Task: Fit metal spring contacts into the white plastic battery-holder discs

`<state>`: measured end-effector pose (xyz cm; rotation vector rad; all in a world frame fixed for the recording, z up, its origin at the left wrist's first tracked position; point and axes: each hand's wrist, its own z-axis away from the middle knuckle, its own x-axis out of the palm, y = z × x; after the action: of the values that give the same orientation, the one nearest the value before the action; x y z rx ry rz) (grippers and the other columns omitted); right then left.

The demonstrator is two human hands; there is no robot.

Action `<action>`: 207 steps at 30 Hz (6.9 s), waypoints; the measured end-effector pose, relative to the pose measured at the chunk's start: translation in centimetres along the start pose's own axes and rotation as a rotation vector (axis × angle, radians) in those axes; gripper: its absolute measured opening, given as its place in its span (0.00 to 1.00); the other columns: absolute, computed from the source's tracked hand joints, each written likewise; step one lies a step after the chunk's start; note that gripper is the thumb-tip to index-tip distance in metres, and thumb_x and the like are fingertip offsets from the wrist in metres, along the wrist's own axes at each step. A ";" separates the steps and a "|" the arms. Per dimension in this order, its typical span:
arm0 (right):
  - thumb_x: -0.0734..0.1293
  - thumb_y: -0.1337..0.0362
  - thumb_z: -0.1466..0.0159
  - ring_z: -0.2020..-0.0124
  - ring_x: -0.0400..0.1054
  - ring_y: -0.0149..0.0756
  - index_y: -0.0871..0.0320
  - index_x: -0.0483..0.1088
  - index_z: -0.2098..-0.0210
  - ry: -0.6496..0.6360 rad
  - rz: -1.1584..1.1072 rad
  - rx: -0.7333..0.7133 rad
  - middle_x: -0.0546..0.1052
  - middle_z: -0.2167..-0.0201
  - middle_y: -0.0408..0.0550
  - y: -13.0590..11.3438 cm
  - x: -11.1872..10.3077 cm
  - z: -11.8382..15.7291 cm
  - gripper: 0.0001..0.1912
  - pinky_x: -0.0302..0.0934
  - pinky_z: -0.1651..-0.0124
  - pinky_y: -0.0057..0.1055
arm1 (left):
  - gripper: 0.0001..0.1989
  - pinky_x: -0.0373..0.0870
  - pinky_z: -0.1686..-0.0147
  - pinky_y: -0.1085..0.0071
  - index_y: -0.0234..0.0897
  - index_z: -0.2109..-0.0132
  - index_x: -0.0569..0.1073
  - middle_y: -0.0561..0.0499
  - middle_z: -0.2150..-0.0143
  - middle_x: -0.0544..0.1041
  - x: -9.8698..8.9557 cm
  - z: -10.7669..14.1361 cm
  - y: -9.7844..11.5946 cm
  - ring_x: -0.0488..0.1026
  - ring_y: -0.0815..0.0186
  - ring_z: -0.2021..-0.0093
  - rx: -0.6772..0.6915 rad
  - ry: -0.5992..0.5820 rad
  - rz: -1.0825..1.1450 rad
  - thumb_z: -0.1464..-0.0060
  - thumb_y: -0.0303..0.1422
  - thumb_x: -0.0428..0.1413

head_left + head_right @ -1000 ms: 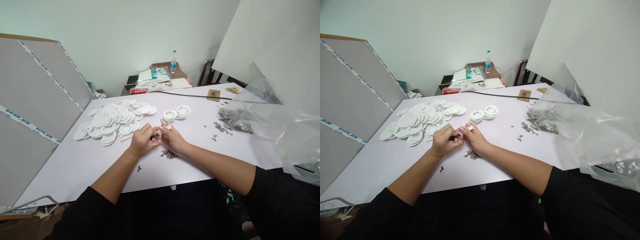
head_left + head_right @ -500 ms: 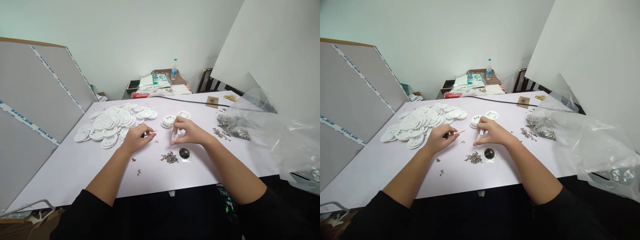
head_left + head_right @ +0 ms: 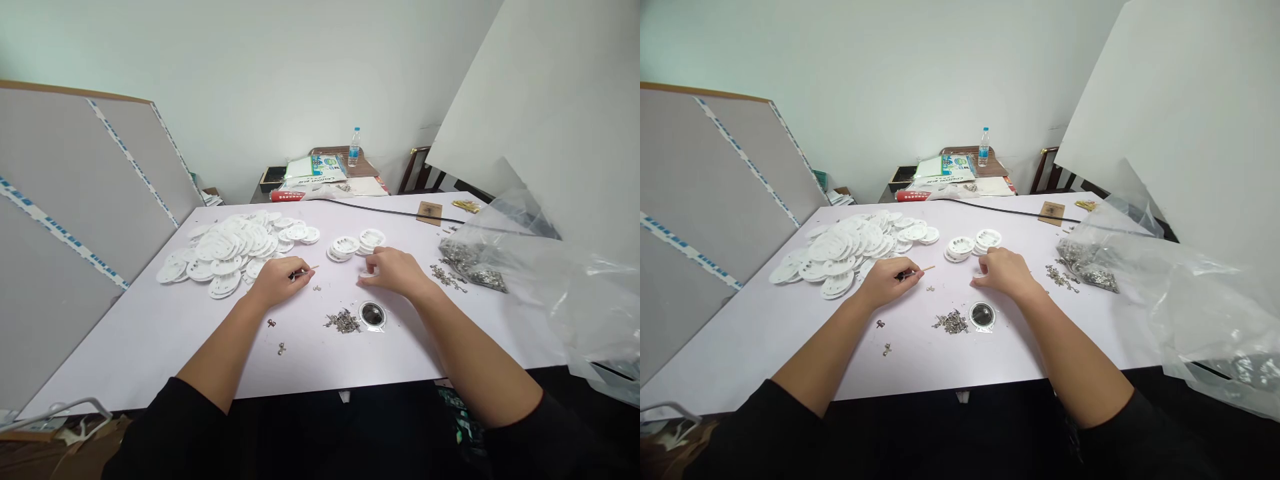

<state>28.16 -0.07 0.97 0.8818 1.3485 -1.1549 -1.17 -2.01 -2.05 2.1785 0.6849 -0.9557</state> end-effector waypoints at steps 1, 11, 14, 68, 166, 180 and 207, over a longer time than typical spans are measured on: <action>0.72 0.43 0.44 0.57 0.64 0.38 0.56 0.72 0.66 0.004 0.004 0.007 0.73 0.56 0.50 -0.1 0.2 0.0 0.22 0.46 0.66 0.30 | 0.16 0.61 0.69 0.82 0.34 0.66 0.78 0.53 0.72 0.76 0.0 0.0 0.0 0.66 0.82 0.73 -0.006 -0.003 -0.001 0.38 0.41 0.53; 0.74 0.44 0.47 0.53 0.63 0.42 0.59 0.69 0.64 0.115 -0.029 0.146 0.72 0.55 0.53 -0.6 1.1 -1.0 0.25 0.49 0.62 0.30 | 0.15 0.55 0.69 0.78 0.34 0.69 0.76 0.52 0.70 0.76 -0.4 -0.3 -0.8 0.63 0.78 0.72 -0.373 0.158 -0.104 0.41 0.40 0.54; 0.72 0.44 0.45 0.58 0.63 0.36 0.58 0.68 0.67 0.152 -0.126 0.116 0.73 0.60 0.50 -0.5 1.2 -1.0 0.23 0.47 0.64 0.28 | 0.12 0.53 0.69 0.77 0.34 0.67 0.76 0.51 0.71 0.75 -0.7 -0.2 -1.6 0.62 0.77 0.72 -0.408 0.241 -0.120 0.43 0.38 0.55; 0.63 0.51 0.32 0.75 0.68 0.20 0.62 0.71 0.62 0.165 -0.958 -0.473 0.72 0.75 0.42 -3.9 3.8 0.1 0.18 0.61 0.70 0.20 | 0.16 0.64 0.65 0.82 0.41 0.58 0.81 0.51 0.60 0.79 -3.9 -0.8 2.3 0.70 0.78 0.63 -0.192 -0.315 0.242 0.45 0.47 0.60; 0.68 0.50 0.36 0.76 0.70 0.22 0.64 0.75 0.51 -0.018 -1.190 -0.445 0.74 0.65 0.47 -4.8 4.2 0.2 0.23 0.65 0.73 0.22 | 0.08 0.59 0.64 0.80 0.34 0.66 0.78 0.54 0.66 0.76 0.9 -0.6 1.5 0.63 0.81 0.67 -0.318 -0.022 0.316 0.46 0.35 0.62; 0.68 0.46 0.37 0.76 0.68 0.23 0.63 0.74 0.54 -0.101 -1.338 -0.360 0.77 0.68 0.48 -5.0 3.8 0.3 0.26 0.67 0.71 0.25 | 0.21 0.65 0.63 0.81 0.33 0.60 0.72 0.52 0.60 0.75 1.1 -0.5 1.9 0.67 0.82 0.66 -0.485 -0.069 0.529 0.49 0.47 0.63; 0.73 0.53 0.46 0.61 0.62 0.29 0.59 0.63 0.52 0.029 -0.607 -0.539 0.72 0.54 0.49 -3.9 5.8 -0.6 0.28 0.55 0.58 0.26 | 0.13 0.66 0.59 0.80 0.38 0.57 0.81 0.51 0.57 0.80 0.3 -0.3 1.3 0.73 0.78 0.62 -0.228 -0.445 0.296 0.43 0.40 0.56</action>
<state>23.59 -1.06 -4.25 0.0922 1.9008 -1.1251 0.00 -2.61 -1.68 1.7242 0.2361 -1.0914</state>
